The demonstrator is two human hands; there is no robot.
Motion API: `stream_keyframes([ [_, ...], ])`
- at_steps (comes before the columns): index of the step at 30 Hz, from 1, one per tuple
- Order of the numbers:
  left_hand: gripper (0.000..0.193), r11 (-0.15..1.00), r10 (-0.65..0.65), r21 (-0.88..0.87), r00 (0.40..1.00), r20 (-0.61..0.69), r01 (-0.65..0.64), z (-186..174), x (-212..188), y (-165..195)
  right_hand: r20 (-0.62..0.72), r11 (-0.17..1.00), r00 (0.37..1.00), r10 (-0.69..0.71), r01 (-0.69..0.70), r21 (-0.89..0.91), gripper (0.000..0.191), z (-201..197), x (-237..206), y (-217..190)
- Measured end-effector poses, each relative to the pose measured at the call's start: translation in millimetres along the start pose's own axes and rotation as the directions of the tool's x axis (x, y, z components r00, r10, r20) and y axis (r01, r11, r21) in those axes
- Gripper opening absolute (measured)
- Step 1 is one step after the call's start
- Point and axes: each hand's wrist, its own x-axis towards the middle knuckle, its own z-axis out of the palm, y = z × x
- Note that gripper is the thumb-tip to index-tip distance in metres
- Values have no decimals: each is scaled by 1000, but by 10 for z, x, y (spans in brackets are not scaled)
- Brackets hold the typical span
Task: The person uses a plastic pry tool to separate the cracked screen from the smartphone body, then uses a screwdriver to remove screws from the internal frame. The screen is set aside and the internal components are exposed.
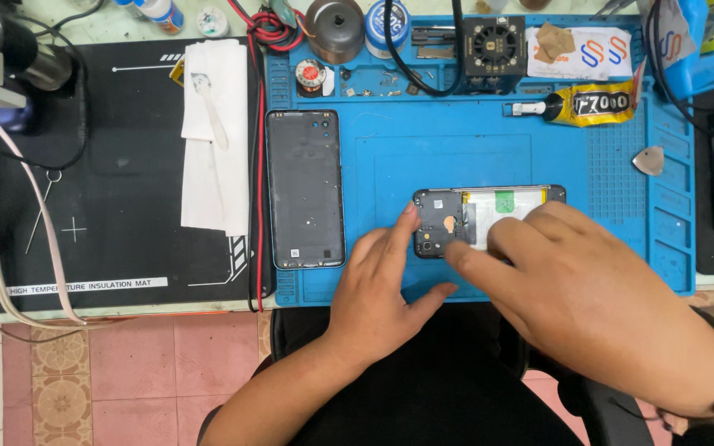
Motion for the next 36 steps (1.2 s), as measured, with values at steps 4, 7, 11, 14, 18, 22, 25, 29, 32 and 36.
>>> stream_keyframes([
  [4, 96, 1000, -10, -5, 1000, 5, 10, -16, -6, 10, -14, 998, 998, 58, -58, -1, 40, -29, -6, 18],
  [7, 94, 1000, -10, -11, 1000, 10, 10, -14, 1, 16, 73, 983, 983, 167, -159, -95, 34, -22, 7, 52],
  [11, 93, 1000, -27, 13, 999, 20, 27, -6, 3, 10, -207, 994, 975, 80, -62, 93, 32, 66, -62, 99],
  [14, 92, 1000, -17, 25, 1000, 6, 16, 9, 4, 9, -201, 957, 965, 171, -114, 266, 22, 154, -128, 187],
  [18, 89, 999, -26, 25, 1000, -10, 26, -3, -13, 19, -225, 832, 907, 356, -198, 518, 17, 210, -188, 324],
  [22, 86, 999, -22, 23, 1000, -15, 23, 2, 9, 4, -143, 703, 837, 529, -337, 627, 18, 340, -159, 366],
  [25, 85, 999, -25, 28, 1000, -13, 25, 11, -4, -8, -199, 736, 851, 486, -275, 618, 19, 458, -225, 381],
  [29, 80, 999, -34, -11, 998, -51, 33, 32, -37, -13, -153, 596, 810, 567, -275, 754, 20, 607, -338, 561],
  [32, 70, 990, 3, -143, 992, -124, -21, 43, -57, -52, -15, 180, 756, 655, -136, 974, 19, 857, -284, 704],
  [36, 63, 969, -32, -246, 974, -224, -24, 89, -97, -116, 43, -99, 725, 688, 35, 994, 16, 1217, -235, 775],
])
